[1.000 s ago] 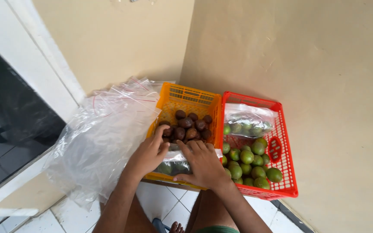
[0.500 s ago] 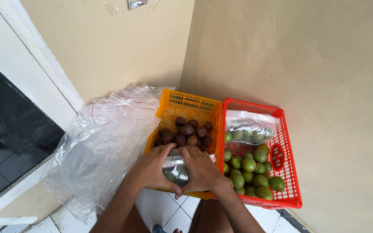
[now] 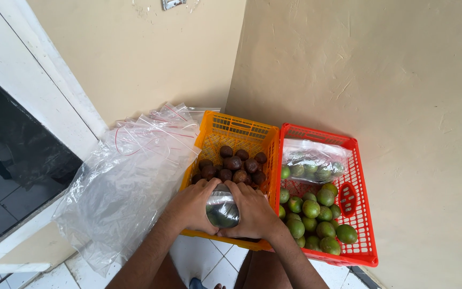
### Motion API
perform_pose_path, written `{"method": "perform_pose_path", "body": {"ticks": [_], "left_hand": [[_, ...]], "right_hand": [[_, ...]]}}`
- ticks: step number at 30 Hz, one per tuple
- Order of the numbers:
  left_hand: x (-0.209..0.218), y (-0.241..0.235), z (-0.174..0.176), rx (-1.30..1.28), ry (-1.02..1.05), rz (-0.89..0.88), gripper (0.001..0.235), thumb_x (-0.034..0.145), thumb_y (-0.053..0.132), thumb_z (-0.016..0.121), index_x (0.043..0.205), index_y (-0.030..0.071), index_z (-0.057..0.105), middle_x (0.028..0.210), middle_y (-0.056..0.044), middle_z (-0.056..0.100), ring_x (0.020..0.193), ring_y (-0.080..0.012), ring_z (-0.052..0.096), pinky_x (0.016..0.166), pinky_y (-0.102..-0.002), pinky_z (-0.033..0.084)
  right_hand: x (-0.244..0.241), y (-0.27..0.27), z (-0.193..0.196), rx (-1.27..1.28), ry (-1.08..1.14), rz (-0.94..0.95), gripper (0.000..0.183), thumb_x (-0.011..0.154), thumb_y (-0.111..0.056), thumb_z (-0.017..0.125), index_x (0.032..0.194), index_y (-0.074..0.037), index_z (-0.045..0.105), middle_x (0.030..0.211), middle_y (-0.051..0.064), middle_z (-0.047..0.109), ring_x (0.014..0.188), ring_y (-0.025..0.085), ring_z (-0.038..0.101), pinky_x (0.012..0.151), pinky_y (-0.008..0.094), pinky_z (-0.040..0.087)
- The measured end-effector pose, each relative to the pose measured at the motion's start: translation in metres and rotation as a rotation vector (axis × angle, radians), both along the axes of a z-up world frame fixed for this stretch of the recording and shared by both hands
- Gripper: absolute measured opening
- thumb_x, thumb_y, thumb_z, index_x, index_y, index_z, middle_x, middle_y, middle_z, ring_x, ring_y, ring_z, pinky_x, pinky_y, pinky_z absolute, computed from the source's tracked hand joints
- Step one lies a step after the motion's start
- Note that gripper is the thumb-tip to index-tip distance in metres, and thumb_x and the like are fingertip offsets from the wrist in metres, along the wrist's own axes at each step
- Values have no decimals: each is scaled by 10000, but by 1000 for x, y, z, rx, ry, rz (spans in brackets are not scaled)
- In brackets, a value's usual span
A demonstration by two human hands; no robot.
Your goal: The person packs green fruits from a red basket into clear plastic bags, seals them, and places them into an orange basket. They repeat this process multiple times, handling the fruits and bags by hand.
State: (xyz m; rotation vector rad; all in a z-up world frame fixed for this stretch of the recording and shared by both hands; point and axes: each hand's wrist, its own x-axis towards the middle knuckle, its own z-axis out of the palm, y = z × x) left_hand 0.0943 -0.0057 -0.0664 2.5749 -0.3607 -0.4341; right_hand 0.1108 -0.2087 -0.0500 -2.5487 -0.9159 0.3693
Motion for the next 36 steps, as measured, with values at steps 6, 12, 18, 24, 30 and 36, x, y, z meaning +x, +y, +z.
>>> {"method": "perform_pose_path", "body": {"ticks": [6, 12, 18, 24, 30, 36], "left_hand": [[-5, 2, 7, 30, -57, 14, 1057, 533, 474, 909, 1415, 231, 380, 1249, -77, 588, 1063, -288, 639, 779, -467, 565], [13, -6, 91, -36, -152, -2, 921, 629, 269, 901, 1422, 67, 476, 1179, -266, 635, 1074, -448, 680, 825, -534, 612], [113, -6, 65, 30, -518, -7, 919, 644, 243, 899, 1443, 74, 479, 1238, -246, 629, 1163, -469, 637, 808, -527, 617], [191, -14, -34, 52, -498, -17, 905, 692, 213, 866, 1489, 155, 441, 1282, -187, 618, 1207, -466, 614, 876, -548, 608], [189, -14, -47, 32, -431, 41, 853, 668, 311, 831, 1436, 200, 477, 1442, -109, 503, 1284, -429, 568, 971, -540, 569], [194, -11, -44, 2, -291, 21, 899, 638, 343, 833, 1451, 167, 494, 1373, -132, 598, 1244, -413, 615, 965, -531, 562]], "right_hand": [[1, 0, 1, 14, -80, 53, 989, 697, -513, 859, 1458, -90, 390, 1250, 123, 601, 1108, 322, 605, 924, 517, 462], [27, 2, 80, -83, -128, 72, 928, 675, -170, 924, 1447, -38, 426, 1201, 260, 653, 1165, 450, 639, 988, 568, 500], [122, -2, 42, -55, -547, -65, 768, 773, -410, 873, 1378, -128, 492, 1165, 129, 636, 1134, 340, 655, 993, 512, 488], [193, -7, -59, -151, -560, -165, 805, 741, -443, 842, 1397, -192, 448, 1223, 101, 569, 1167, 329, 633, 1000, 519, 477], [198, 0, -76, -301, -489, -215, 717, 787, -328, 759, 1394, -223, 393, 1316, 82, 564, 1267, 295, 593, 1068, 490, 406], [198, 2, -59, -314, -295, -192, 858, 732, -403, 850, 1432, -244, 379, 1392, 82, 504, 1308, 331, 584, 1089, 520, 422]]}}
